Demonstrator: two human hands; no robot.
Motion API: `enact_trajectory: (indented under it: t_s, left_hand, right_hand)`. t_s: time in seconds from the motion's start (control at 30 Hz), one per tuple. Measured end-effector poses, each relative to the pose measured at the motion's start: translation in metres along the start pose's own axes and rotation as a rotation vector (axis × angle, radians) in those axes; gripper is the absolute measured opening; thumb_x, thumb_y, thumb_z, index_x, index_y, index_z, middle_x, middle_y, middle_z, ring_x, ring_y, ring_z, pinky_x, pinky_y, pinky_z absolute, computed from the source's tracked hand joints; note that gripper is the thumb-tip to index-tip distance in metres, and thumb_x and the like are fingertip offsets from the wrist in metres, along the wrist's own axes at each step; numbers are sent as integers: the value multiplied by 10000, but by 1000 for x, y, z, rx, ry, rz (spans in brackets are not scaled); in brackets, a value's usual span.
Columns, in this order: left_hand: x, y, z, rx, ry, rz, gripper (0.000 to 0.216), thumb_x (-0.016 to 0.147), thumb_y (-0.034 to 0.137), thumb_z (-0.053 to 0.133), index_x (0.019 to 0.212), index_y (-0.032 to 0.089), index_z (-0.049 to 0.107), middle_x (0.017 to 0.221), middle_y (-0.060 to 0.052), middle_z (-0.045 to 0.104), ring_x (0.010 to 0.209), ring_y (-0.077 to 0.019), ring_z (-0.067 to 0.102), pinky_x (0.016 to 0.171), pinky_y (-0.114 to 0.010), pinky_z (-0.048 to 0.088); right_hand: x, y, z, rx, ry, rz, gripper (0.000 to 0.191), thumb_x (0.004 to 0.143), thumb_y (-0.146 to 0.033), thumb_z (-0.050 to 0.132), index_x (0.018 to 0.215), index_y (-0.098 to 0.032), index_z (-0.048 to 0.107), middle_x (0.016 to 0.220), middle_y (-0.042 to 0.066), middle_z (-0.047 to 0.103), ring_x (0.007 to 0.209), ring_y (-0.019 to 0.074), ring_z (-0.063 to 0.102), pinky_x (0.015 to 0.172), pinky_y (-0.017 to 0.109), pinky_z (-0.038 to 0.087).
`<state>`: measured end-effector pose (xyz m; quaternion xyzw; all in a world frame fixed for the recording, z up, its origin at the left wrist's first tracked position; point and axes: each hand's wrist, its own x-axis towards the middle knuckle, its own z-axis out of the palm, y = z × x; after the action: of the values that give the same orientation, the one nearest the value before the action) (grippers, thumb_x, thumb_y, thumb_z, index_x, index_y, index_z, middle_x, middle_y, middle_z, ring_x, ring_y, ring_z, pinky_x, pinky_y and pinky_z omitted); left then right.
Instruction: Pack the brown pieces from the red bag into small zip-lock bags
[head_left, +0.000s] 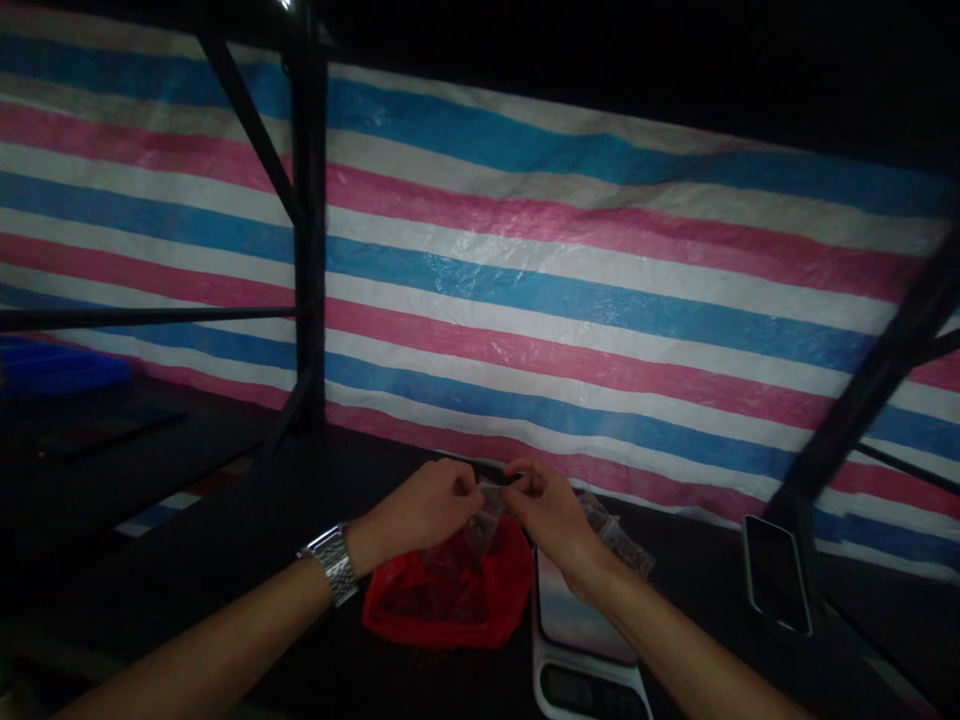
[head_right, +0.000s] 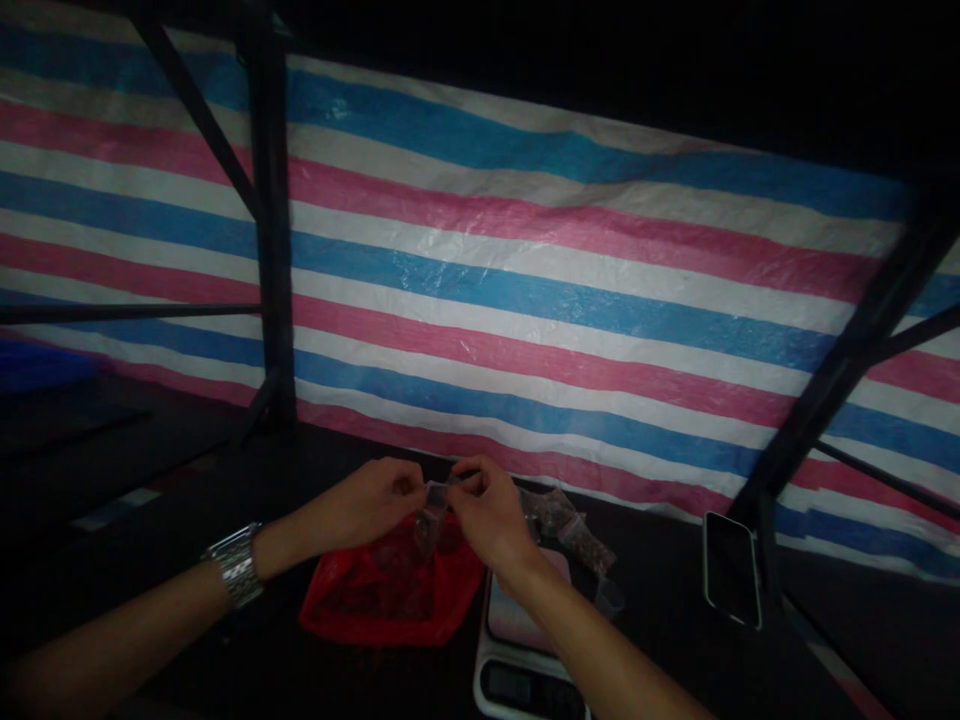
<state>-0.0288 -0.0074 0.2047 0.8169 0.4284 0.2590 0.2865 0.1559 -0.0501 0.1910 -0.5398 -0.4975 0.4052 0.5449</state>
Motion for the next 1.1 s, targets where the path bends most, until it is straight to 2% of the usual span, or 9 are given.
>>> enact_trajectory:
  t_s: [0.13, 0.23, 0.3, 0.4, 0.5, 0.57, 0.7, 0.87, 1.1]
  left_hand:
    - [6, -5, -2, -114, -3, 67, 304, 1031, 377, 599, 810, 178, 659, 805, 11, 709, 759, -160, 690, 730, -328, 558]
    - [6, -5, 3, -166, -15, 103, 255, 1048, 305, 493, 901, 181, 662, 920, -18, 746, 855, -168, 723, 770, -325, 576]
    - [1, -9, 8, -143, -13, 113, 283, 1026, 292, 433, 911, 190, 670, 911, -19, 753, 848, -176, 718, 753, -301, 560]
    - [-13, -23, 15, -31, 11, 99, 296, 971, 317, 446, 859, 209, 698, 870, -30, 756, 819, -203, 700, 747, -306, 527]
    - [-26, -42, 16, 102, 46, 86, 192, 899, 277, 558, 881, 224, 742, 975, -71, 773, 988, -266, 692, 917, -376, 503]
    - [-30, -53, 17, 166, 43, 88, 179, 871, 238, 598, 934, 230, 766, 1047, -89, 773, 1082, -293, 664, 1010, -424, 465]
    - [-29, -64, 25, 242, 6, 88, 286, 932, 253, 581, 1155, 255, 761, 1208, -90, 743, 1156, -308, 607, 1047, -483, 422]
    - [-29, -64, 32, 288, -67, 67, 289, 996, 265, 528, 1148, 344, 760, 1176, -25, 750, 1158, -304, 565, 1000, -500, 391]
    - [-35, -65, 26, 311, -73, 63, 313, 1041, 257, 479, 989, 321, 781, 1155, -4, 742, 1157, -290, 528, 976, -491, 347]
  right_hand:
    - [-8, 10, -7, 88, -2, 66, 367, 794, -482, 809, 1043, -238, 695, 895, -6, 703, 839, 169, 684, 748, 279, 532]
    - [-14, 21, -7, 149, -113, 177, 512, 820, -680, 742, 1052, -226, 690, 944, 56, 749, 840, 223, 748, 794, 392, 604]
    - [-16, 29, -5, 163, -173, 202, 549, 795, -714, 749, 1025, -220, 690, 954, 74, 767, 837, 234, 766, 797, 411, 619]
    - [-14, 42, -2, 118, -180, 163, 493, 777, -627, 810, 1033, -227, 677, 972, 52, 772, 822, 204, 759, 772, 360, 612]
    - [-6, 54, 0, -14, -157, 81, 342, 780, -431, 835, 999, -222, 677, 880, 15, 749, 747, 199, 723, 696, 334, 583]
    - [-1, 58, 2, -124, -142, -4, 243, 755, -248, 821, 954, -219, 686, 845, -4, 736, 772, 206, 709, 733, 334, 562]
    - [4, 55, 9, -329, -177, -159, 358, 684, -18, 762, 970, -231, 736, 919, -6, 778, 908, 225, 722, 873, 341, 519]
    - [2, 43, 16, -488, -252, -229, 444, 701, 33, 749, 1053, -238, 766, 933, 11, 817, 908, 242, 764, 852, 346, 526]
    - [4, 34, 13, -526, -265, -274, 409, 792, -34, 742, 1149, -234, 759, 1017, 33, 828, 943, 233, 788, 846, 335, 576]
